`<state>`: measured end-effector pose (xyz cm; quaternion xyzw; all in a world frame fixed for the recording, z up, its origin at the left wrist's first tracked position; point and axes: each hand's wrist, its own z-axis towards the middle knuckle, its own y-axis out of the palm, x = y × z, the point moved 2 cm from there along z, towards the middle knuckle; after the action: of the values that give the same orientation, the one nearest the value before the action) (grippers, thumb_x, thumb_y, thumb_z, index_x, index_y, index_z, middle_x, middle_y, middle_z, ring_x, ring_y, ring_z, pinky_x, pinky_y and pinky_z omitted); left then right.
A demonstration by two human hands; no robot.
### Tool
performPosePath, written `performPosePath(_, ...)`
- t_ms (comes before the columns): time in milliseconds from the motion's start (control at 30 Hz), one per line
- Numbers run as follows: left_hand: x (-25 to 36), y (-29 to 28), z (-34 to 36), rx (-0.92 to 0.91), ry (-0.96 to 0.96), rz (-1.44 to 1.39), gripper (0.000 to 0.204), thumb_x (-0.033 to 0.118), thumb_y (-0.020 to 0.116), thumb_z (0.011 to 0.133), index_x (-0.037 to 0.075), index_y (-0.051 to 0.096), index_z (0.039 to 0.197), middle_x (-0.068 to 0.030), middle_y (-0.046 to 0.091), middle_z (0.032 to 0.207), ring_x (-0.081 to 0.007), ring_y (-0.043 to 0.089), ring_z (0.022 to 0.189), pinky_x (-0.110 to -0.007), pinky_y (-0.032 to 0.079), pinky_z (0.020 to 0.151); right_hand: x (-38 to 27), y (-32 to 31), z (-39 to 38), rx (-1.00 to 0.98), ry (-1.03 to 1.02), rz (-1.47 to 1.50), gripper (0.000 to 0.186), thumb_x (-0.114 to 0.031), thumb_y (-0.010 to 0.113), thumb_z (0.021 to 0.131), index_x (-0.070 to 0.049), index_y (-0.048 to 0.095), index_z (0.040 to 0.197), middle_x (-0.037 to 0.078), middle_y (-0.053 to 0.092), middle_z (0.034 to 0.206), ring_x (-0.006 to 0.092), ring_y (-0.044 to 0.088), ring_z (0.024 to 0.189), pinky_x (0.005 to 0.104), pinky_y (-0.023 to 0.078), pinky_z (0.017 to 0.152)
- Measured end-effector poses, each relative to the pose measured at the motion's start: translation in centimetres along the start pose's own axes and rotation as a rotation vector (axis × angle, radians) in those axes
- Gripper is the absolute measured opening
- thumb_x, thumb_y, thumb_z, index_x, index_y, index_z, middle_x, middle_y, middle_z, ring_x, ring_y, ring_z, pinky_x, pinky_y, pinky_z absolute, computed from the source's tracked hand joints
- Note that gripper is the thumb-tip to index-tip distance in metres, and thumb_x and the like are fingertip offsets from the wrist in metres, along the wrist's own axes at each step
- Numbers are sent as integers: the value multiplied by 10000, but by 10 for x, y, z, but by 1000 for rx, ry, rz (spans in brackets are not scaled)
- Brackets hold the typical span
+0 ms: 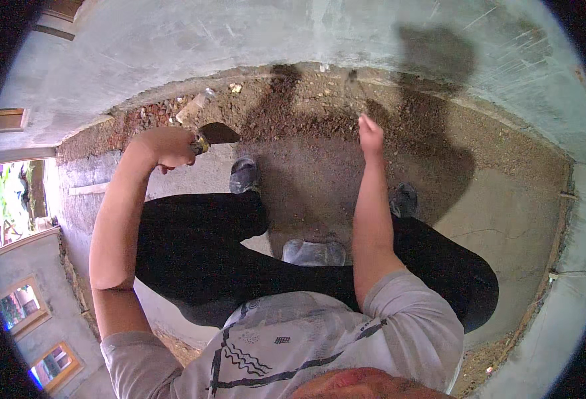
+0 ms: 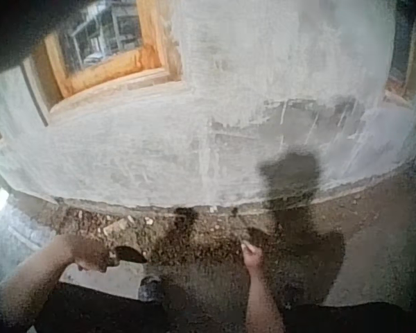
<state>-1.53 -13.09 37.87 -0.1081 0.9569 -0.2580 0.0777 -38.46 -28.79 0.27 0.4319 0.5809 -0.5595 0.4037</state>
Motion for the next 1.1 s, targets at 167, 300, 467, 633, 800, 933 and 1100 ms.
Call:
performPosePath(167,4,-2,-4,52,-6,-1,264,182,591,830,-33,642,973,-190,696,773,-273,704,612,-404,550,549,-33,-12,12,-104,40,675,304,-170,597,1004,2,646,1250,-41,459,693,30,350,552,209,271,474)
performPosePath(300,3,-3,-3,13,-9,40,276,181,588,832,-30,637,1004,-191,699,785,-275,710,624,-404,553,549,26,-4,11,-164,118,491,384,-253,612,992,0,628,1280,-6,565,733,76,479,580,240,383,520)
performPosePath(467,-2,1,1,-32,-65,31,289,169,583,833,-31,630,1035,-197,702,799,-283,713,637,-402,556,553,118,14,-6,-47,143,-276,421,-327,621,980,-31,643,1279,-11,573,736,78,475,555,255,393,510)
performPosePath(633,0,0,-2,-11,-27,-6,289,167,584,834,-37,630,1035,-199,702,809,-280,712,648,-407,554,554,61,6,5,9,56,145,396,-270,641,975,-11,636,1274,-17,586,704,68,484,546,254,399,501)
performPosePath(800,4,-3,-4,2,-19,14,284,172,579,834,-20,637,1036,-187,705,804,-275,714,649,-407,558,568,-7,-13,18,-162,170,560,326,-206,612,995,-9,641,1253,-42,508,640,49,419,510,230,315,450)
performPosePath(933,1,-2,-2,5,-4,37,291,181,579,828,-22,638,1028,-186,700,779,-275,713,633,-399,566,580,41,-3,-4,-157,272,255,369,-313,599,996,-34,667,1228,-8,562,701,89,490,574,262,387,512)
performPosePath(1100,-3,0,-1,-14,-18,18,289,179,578,821,-34,638,1008,-196,696,775,-278,711,621,-397,561,557,80,15,-31,31,177,-228,430,-389,621,964,-44,680,1213,93,712,916,158,655,793,300,515,732)
